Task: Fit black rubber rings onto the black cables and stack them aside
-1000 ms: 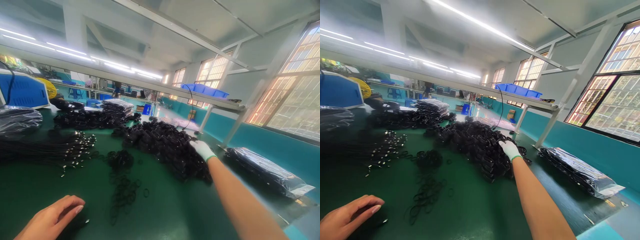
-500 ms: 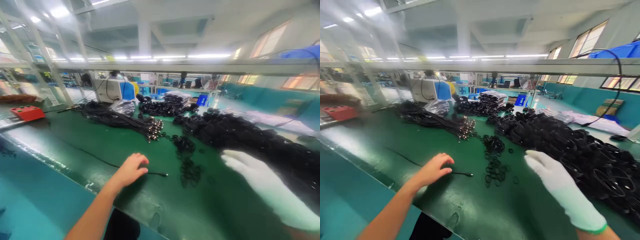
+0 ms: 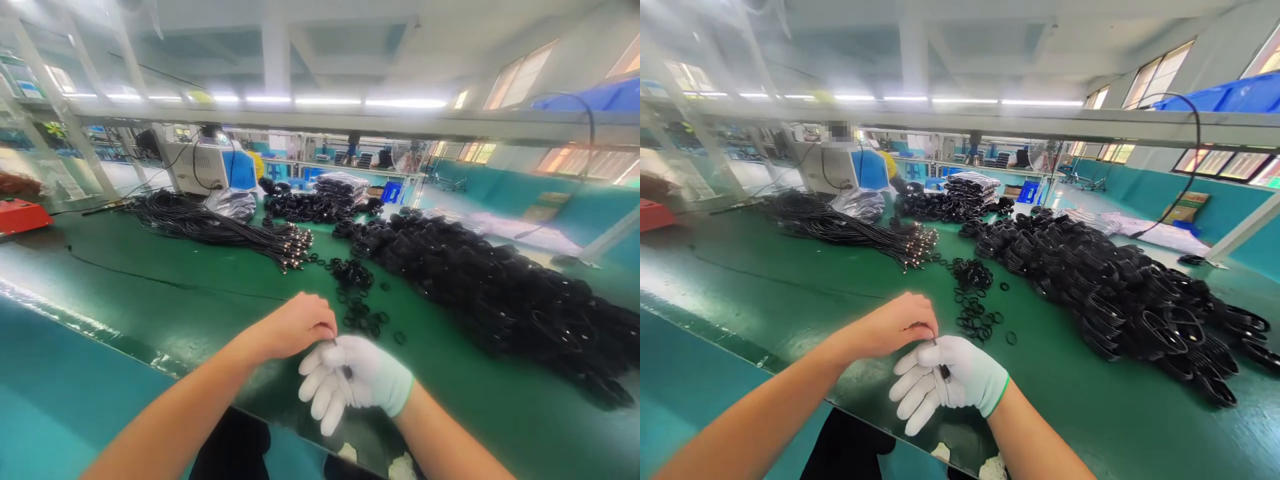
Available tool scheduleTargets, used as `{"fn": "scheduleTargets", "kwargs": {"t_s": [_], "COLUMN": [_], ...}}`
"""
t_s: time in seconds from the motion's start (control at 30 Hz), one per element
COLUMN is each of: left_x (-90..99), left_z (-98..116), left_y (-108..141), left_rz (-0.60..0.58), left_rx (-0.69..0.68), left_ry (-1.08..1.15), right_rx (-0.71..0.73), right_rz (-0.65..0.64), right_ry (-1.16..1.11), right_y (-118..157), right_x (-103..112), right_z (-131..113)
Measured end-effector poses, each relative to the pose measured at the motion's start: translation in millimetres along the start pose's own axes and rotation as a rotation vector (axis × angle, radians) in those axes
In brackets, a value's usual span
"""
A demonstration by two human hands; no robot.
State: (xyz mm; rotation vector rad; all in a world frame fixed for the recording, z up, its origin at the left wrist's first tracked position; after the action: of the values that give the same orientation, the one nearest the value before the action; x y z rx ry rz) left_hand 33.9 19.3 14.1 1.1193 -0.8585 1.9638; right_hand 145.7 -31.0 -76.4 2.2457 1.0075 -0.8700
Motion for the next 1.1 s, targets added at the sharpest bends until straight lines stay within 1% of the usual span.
{"fn": "scheduleTargets", "kwargs": {"t_s": [0.1,0.23,0.3,0.33,0.4,0.43,0.47,0.5,0.53,0.57,0.63,0.67,0.73,0.77,0.83,0.9,0.97,1.03,1.1], "left_x": [-2.6,-7.3,-16.1,-22.3,-36.3,-43.2,-50.1,-57.3,-64.0,-70.3,-78.9,-80.3,-75.4,-68.5,-46.3,-18.5,4.6,17.4,20.8], "left_z": [-2.0,-5.0,-11.9,-17.6,-30.7,-36.2,-38.9,-38.7,-35.9,-30.1,-12.7,-2.2,17.4,24.8,32.7,30.9,23.2,13.3,5.1], "left_y": [-8.6,-22.8,-25.6,-24.3,-15.4,-8.0,0.3,9.1,17.8,25.9,39.2,43.7,47.6,46.7,39.5,27.1,13.3,1.8,-6.0], "left_rz": [0.048,0.066,0.071,0.077,0.103,0.12,0.132,0.131,0.127,0.126,0.154,0.182,0.239,0.262,0.298,0.308,0.254,0.176,0.148], "left_rx": [-0.03,-0.039,-0.012,0.037,0.184,0.265,0.31,0.326,0.322,0.288,0.177,0.104,-0.03,-0.076,-0.108,-0.08,-0.049,-0.003,0.051], "left_ry": [0.092,0.151,0.199,0.186,0.068,-0.038,-0.106,-0.143,-0.183,-0.215,-0.289,-0.318,-0.352,-0.362,-0.388,-0.416,-0.376,-0.23,-0.054], "right_rx": [0.025,0.032,0.1,0.177,0.385,0.487,0.573,0.636,0.678,0.703,0.724,0.728,0.722,0.702,0.603,0.439,0.299,0.228,0.201], "right_rz": [-0.058,-0.095,-0.091,-0.083,-0.057,-0.043,-0.024,-0.002,0.027,0.069,0.18,0.235,0.329,0.355,0.354,0.264,0.123,0.015,-0.024], "right_ry": [-0.058,-0.065,-0.06,-0.064,-0.123,-0.174,-0.227,-0.27,-0.294,-0.292,-0.235,-0.206,-0.163,-0.142,-0.087,-0.026,0.002,0.003,-0.001], "right_y": [1.8,3.9,10.4,15.8,29.8,37.4,44.3,49.8,53.7,55.7,55.2,53.4,47.6,43.8,34.8,25.6,19.3,16.1,14.0], "right_x": [0.5,0.3,0.4,0.4,0.6,1.1,2.1,3.5,5.3,7.7,13.7,17.0,22.8,24.5,24.2,18.2,8.5,-0.6,-6.5], "right_z": [3.9,2.3,-5.4,-12.5,-31.8,-42.4,-52.4,-61.1,-68.3,-73.6,-79.0,-79.2,-75.1,-70.9,-58.8,-43.6,-30.4,-22.5,-19.0]}}
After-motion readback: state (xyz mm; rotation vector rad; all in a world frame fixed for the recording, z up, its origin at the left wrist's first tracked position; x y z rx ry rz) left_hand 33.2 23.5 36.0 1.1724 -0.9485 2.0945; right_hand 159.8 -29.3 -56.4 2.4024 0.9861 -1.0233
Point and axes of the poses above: each hand's wrist, its own y-axis away from the middle knuckle, its own x-axis out of the back of the hand, z = x × y, the point moved 3 cm from there along -y, towards the middle knuckle, and after that the axes turned 6 degrees about z, right-handed, at the moved point
